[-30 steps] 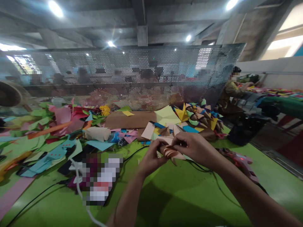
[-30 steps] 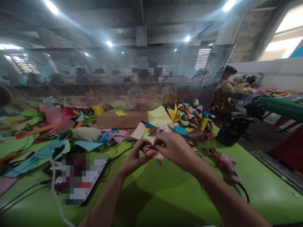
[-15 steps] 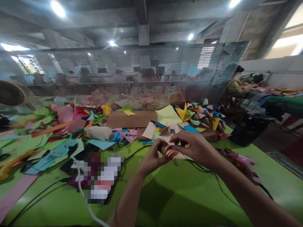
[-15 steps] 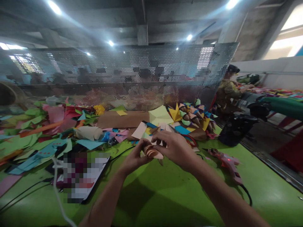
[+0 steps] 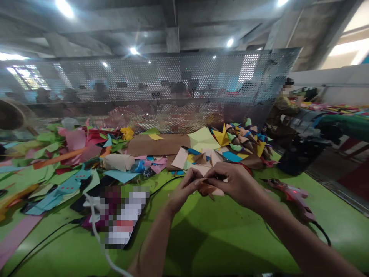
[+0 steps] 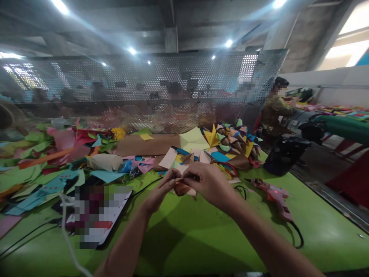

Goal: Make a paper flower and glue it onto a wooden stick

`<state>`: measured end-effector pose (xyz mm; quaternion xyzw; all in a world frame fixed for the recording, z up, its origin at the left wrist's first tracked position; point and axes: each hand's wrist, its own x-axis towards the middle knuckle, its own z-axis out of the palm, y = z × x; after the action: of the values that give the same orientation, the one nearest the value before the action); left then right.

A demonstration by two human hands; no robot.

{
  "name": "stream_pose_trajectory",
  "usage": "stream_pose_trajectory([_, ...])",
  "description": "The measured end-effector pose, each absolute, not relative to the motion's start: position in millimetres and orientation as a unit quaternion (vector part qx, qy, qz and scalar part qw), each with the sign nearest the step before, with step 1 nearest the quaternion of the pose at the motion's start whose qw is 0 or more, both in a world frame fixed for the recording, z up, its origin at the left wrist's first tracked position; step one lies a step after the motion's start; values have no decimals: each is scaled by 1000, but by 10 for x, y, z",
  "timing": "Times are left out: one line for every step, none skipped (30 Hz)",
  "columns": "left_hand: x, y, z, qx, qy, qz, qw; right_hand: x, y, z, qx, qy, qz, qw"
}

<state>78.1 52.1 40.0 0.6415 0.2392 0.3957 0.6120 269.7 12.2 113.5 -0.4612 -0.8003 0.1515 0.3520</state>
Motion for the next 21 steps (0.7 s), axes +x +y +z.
stream_pose_trajectory([785, 519, 404, 639, 241, 399, 612, 2695, 119, 1120, -459, -793, 167, 364])
stream_pose_trajectory([786, 518, 408, 636, 243, 403, 611, 2695, 117, 1108, -456, -786, 182, 375])
stream_pose_trajectory([787, 518, 411, 635, 243, 406, 610, 2696, 114, 1097, -454, -780, 196, 384])
stream_pose_trajectory([786, 518, 412, 635, 244, 409, 608, 2696, 109, 1090, -454, -775, 206, 389])
stream_pose_trajectory([784, 519, 412, 636, 247, 409, 606, 2695, 102, 1087, -454, -772, 211, 392])
stream_pose_trajectory([783, 521, 410, 638, 249, 409, 603, 2693, 92, 1088, -456, -771, 210, 393])
stream_pose_trajectory([783, 522, 410, 639, 252, 408, 601, 2689, 80, 1092, -458, -771, 203, 392])
stream_pose_trajectory([784, 522, 410, 640, 254, 407, 600, 2684, 67, 1098, -461, -773, 194, 389])
stream_pose_trajectory([786, 522, 412, 641, 256, 407, 598, 2677, 53, 1105, -463, -777, 184, 384])
stream_pose_trajectory([788, 521, 416, 642, 257, 407, 596, 2669, 40, 1112, -464, -782, 174, 377])
stream_pose_trajectory([790, 520, 422, 643, 258, 408, 595, 2661, 29, 1119, -467, -787, 163, 370])
stream_pose_trajectory([792, 517, 428, 644, 259, 409, 592, 2652, 21, 1125, -472, -790, 152, 362])
stream_pose_trajectory([793, 514, 435, 646, 260, 409, 589, 2643, 16, 1128, -480, -790, 140, 355])
stream_pose_trajectory([792, 511, 440, 649, 263, 409, 585, 2635, 13, 1131, -491, -788, 130, 348])
stream_pose_trajectory([791, 508, 444, 652, 265, 410, 580, 2628, 12, 1131, -503, -785, 122, 341])
stream_pose_trajectory([790, 505, 444, 654, 268, 411, 576, 2623, 13, 1131, -516, -781, 116, 333])
stream_pose_trajectory([788, 504, 440, 657, 271, 411, 571, 2618, 14, 1129, -527, -777, 112, 326])
stream_pose_trajectory([788, 506, 433, 660, 273, 411, 567, 2615, 15, 1127, -535, -775, 107, 319])
stream_pose_trajectory([788, 510, 423, 661, 273, 411, 566, 2614, 16, 1124, -541, -774, 101, 313])
stream_pose_trajectory([791, 516, 410, 660, 273, 412, 565, 2614, 17, 1121, -544, -775, 95, 307])
stream_pose_trajectory([795, 524, 396, 659, 272, 414, 566, 2614, 18, 1119, -546, -777, 89, 302])
